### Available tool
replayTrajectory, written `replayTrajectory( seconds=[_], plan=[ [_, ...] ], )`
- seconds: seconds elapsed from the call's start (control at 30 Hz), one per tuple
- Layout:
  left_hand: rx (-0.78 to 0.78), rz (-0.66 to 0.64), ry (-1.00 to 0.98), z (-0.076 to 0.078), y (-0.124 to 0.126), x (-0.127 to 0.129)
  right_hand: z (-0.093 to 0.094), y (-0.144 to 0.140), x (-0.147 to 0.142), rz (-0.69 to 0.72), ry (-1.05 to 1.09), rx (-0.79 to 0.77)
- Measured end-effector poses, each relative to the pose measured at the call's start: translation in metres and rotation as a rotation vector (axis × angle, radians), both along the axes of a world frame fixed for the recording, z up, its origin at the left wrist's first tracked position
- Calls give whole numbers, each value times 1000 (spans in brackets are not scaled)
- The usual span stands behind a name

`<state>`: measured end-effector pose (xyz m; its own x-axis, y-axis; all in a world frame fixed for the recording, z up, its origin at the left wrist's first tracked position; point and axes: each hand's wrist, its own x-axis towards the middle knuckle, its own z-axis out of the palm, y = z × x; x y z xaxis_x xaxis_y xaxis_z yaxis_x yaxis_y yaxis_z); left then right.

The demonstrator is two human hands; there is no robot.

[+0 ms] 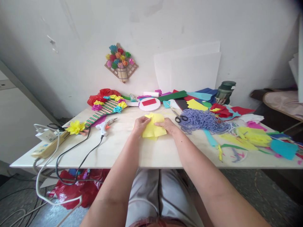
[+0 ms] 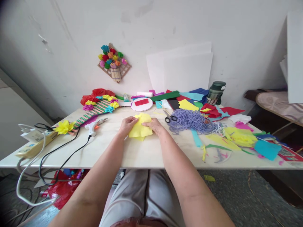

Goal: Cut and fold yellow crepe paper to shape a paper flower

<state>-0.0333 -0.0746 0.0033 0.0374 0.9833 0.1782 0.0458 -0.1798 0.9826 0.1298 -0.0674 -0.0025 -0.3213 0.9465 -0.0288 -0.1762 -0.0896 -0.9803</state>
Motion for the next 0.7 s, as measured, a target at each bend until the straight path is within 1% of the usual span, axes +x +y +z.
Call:
replayTrajectory(
  seconds=[0.1, 0.23, 0.4, 0.57, 0.7],
  plan=[
    [15, -13, 6, 0, -1, 0, 1, -1, 0, 16, 16, 5],
    [35, -23, 65, 2, -3, -4, 5, -5, -1, 27, 12, -4],
    [57, -3, 105, 5, -4, -6, 6, -7, -2, 45, -19, 3],
    [82, 24, 155, 2, -1, -3, 8, -9, -2, 78, -47, 5],
    [79, 27, 122, -1, 2, 0, 11, -11, -3, 84, -39, -11]
  ],
)
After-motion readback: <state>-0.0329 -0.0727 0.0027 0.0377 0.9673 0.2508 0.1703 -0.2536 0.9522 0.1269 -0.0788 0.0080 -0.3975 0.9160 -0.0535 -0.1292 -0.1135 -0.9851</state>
